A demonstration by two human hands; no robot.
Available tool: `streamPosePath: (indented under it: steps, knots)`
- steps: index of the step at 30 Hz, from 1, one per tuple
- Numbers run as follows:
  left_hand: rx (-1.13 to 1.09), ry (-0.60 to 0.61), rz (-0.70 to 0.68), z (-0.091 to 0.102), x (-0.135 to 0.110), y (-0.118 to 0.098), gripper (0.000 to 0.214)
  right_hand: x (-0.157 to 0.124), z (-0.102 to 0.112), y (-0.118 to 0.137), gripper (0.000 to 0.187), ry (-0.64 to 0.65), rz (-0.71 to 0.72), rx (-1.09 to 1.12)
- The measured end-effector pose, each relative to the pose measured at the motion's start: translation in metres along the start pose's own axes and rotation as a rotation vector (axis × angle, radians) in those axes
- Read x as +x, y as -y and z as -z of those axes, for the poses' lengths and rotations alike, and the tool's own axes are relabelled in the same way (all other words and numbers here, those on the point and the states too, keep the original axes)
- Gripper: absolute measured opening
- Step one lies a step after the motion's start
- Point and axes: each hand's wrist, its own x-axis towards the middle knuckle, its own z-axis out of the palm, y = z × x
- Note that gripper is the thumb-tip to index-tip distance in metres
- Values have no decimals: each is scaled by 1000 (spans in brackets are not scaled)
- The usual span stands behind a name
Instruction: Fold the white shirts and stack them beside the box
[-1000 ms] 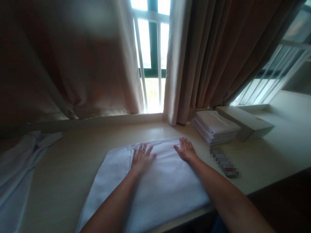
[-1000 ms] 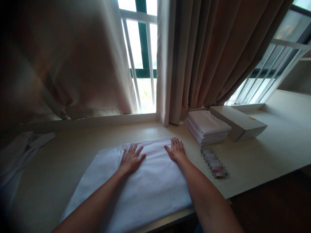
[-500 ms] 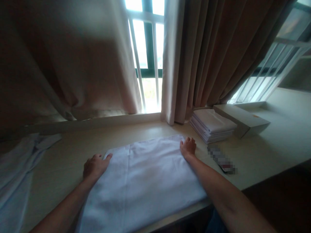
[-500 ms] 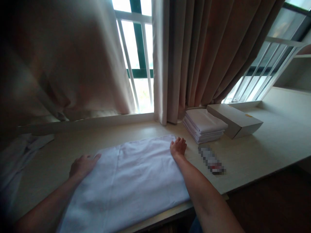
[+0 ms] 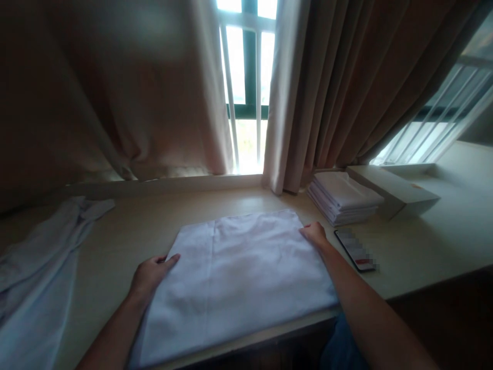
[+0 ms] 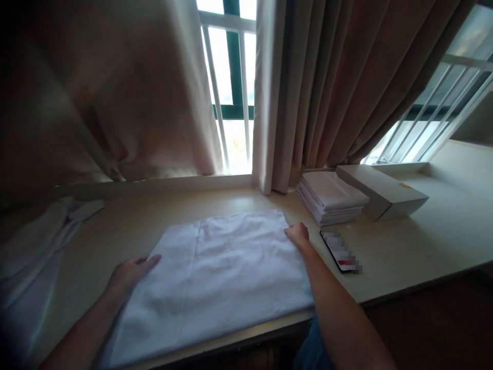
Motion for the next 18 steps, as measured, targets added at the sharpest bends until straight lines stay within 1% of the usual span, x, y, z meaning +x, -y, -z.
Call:
streamPosePath:
  steps: [3, 7, 9, 12, 13, 16, 18]
  knots:
    - [7, 28, 21, 0, 2, 0, 60, 2, 1, 0, 31, -24, 15, 23]
    - [0, -27, 16, -4, 2, -6, 56, 2, -3, 4, 43, -51, 32, 59]
    - [-35, -39, 19, -7, 0, -8, 55, 1, -4, 6, 37, -24, 40, 84]
    - [-84, -45, 29, -9, 0, -5, 48, 3, -4, 10, 17, 41, 44, 131]
    - [-98, -45, 32, -10, 0, -3, 44, 4, -3, 12, 15, 53, 44, 152]
    - [-134, -43, 32, -12, 4, 5, 37, 6, -1, 16, 17, 54, 50, 243]
    - [-150, -50, 37, -14, 6, 7, 35, 4, -1, 20, 15, 23, 66, 329]
